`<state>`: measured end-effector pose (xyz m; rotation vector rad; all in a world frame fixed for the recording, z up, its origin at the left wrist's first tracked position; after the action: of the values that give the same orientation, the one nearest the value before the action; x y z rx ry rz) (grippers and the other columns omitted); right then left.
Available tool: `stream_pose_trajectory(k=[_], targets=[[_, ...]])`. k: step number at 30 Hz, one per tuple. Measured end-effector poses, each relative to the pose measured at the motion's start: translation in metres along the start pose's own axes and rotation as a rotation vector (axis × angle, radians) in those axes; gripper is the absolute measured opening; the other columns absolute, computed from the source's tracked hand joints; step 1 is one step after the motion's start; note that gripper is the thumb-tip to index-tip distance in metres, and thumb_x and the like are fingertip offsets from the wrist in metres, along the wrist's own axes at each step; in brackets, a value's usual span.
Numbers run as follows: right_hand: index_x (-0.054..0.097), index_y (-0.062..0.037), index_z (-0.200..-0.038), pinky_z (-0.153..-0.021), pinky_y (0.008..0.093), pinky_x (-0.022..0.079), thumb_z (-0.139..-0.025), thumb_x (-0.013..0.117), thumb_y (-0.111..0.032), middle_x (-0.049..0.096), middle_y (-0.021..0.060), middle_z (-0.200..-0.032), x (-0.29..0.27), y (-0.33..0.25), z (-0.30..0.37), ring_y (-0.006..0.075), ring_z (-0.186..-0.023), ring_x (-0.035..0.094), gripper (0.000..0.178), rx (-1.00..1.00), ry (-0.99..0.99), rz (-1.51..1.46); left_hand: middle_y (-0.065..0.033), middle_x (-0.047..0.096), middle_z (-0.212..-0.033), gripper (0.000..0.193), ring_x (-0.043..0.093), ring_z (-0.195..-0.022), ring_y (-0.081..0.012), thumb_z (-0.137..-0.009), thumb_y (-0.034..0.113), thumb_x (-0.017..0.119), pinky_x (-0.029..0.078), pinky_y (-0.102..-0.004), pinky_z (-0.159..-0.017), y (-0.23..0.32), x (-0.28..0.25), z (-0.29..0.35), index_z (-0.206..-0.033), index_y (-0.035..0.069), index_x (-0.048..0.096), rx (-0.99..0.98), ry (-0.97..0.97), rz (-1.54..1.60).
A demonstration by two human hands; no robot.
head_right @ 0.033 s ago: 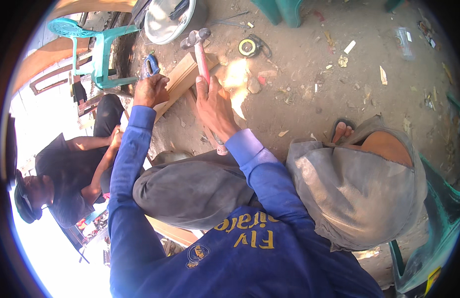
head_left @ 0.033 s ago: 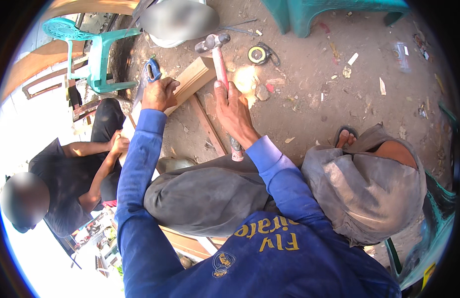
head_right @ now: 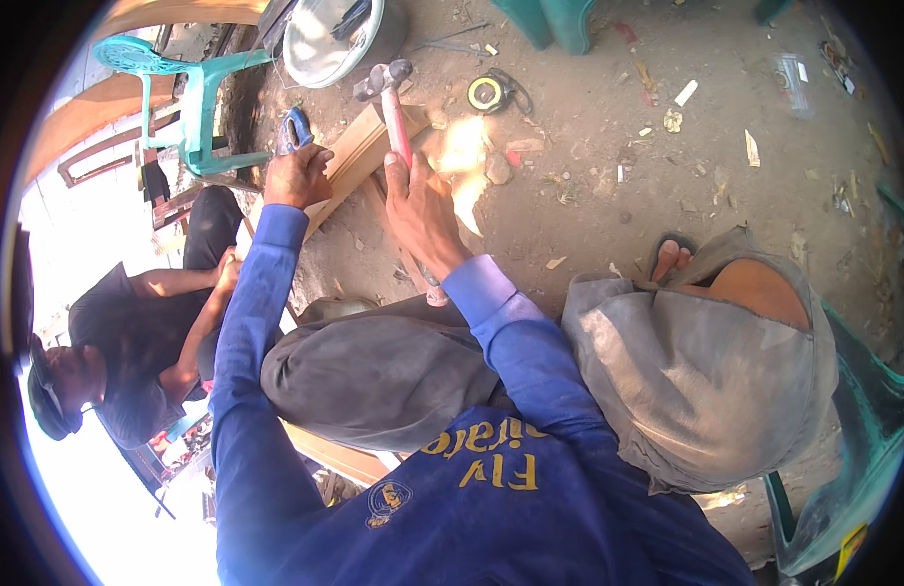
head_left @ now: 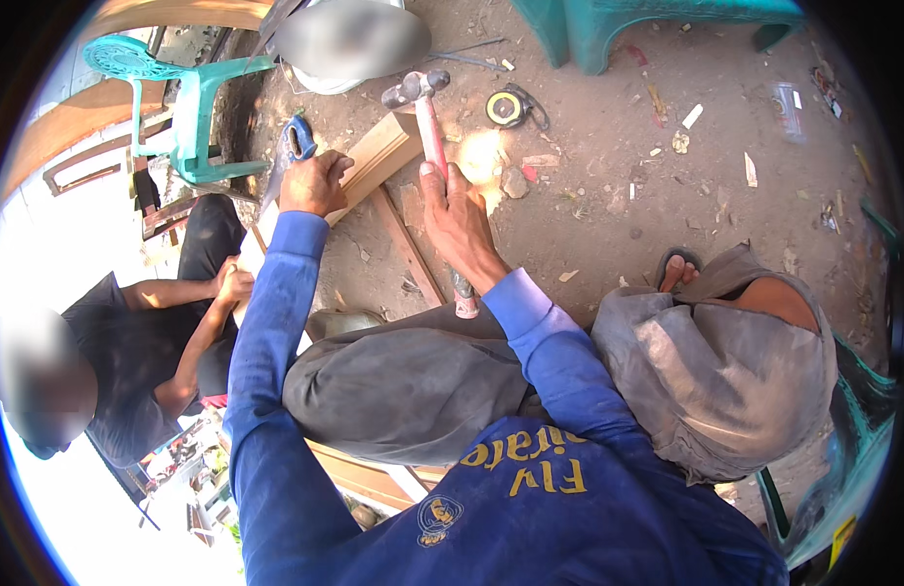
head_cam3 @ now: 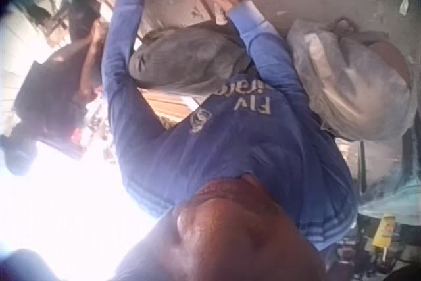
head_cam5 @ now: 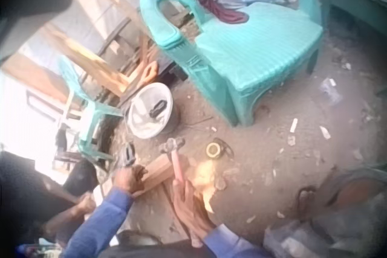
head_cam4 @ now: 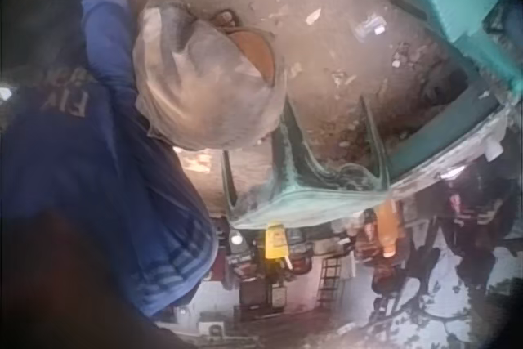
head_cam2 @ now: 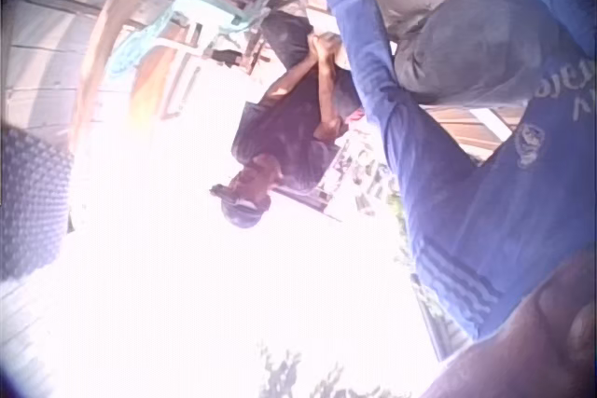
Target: The person constructs a large wooden frame, measuring wood pieces, hammering nails, and positioning planks on the ground.
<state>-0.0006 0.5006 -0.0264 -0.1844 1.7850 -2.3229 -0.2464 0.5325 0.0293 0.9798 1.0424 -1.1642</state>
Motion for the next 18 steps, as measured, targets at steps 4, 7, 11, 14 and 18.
stream_pose_trajectory(k=[4, 7, 11, 14, 18], targets=[[0.056, 0.0091, -0.113, -0.073, 0.0558, 0.051, -0.105, 0.043, -0.044, 0.064, 0.0356, -0.088, 0.011, 0.013, 0.009, 0.0526, -0.085, 0.064, 0.055, 0.212, -0.136, -0.084, -0.0202, 0.067, -0.076, 0.013, 0.068, -0.074, -0.0404, -0.094, 0.024, 0.069, 0.052, -0.0479, -0.066, 0.016, 0.002, 0.008, -0.096, 0.012, 0.074, 0.064, 0.018, -0.147], [0.056, 0.0079, -0.108, -0.073, 0.0569, 0.050, -0.105, 0.043, -0.044, 0.064, 0.0354, -0.085, 0.006, 0.009, 0.005, 0.0530, -0.083, 0.064, 0.053, 0.154, -0.117, -0.028, -0.0196, 0.069, -0.079, 0.014, 0.070, -0.076, -0.0389, -0.093, 0.022, 0.069, 0.055, -0.0453, -0.069, 0.026, -0.001, 0.025, -0.095, 0.010, 0.074, 0.181, 0.117, 0.096], [0.057, 0.0066, -0.105, -0.073, 0.0572, 0.050, -0.105, 0.043, -0.043, 0.064, 0.0348, -0.084, 0.014, 0.013, 0.003, 0.0526, -0.082, 0.064, 0.052, 0.126, -0.108, 0.009, -0.0175, 0.071, -0.080, 0.014, 0.071, -0.076, -0.0382, -0.090, 0.023, 0.071, 0.055, -0.0443, -0.070, 0.000, -0.004, 0.008, -0.094, 0.010, 0.074, -0.042, 0.044, 0.088], [0.057, 0.0070, -0.107, -0.073, 0.0572, 0.050, -0.105, 0.043, -0.043, 0.065, 0.0345, -0.083, 0.007, 0.020, 0.003, 0.0523, -0.081, 0.065, 0.052, 0.153, -0.110, -0.003, -0.0176, 0.071, -0.079, 0.012, 0.071, -0.075, -0.0371, -0.091, 0.022, 0.069, 0.055, -0.0458, -0.069, 0.019, 0.001, 0.004, -0.095, 0.011, 0.074, -0.019, 0.068, -0.124], [0.056, 0.0081, -0.110, -0.074, 0.0561, 0.051, -0.105, 0.044, -0.042, 0.065, 0.0341, -0.084, -0.005, 0.024, 0.002, 0.0522, -0.080, 0.065, 0.052, 0.229, -0.076, -0.050, -0.0177, 0.070, -0.080, 0.013, 0.070, -0.074, -0.0377, -0.091, 0.023, 0.069, 0.055, -0.0467, -0.069, 0.029, 0.004, 0.020, -0.097, 0.012, 0.074, 0.107, 0.002, -0.116]])
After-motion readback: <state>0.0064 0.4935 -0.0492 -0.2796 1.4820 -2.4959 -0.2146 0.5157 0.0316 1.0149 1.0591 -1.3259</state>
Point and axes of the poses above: each hand's wrist, its own z-axis away from the middle knuckle, its own x-axis out of the palm, y = z × x, the point moved 5 cm from there along -z, towards the middle knuckle
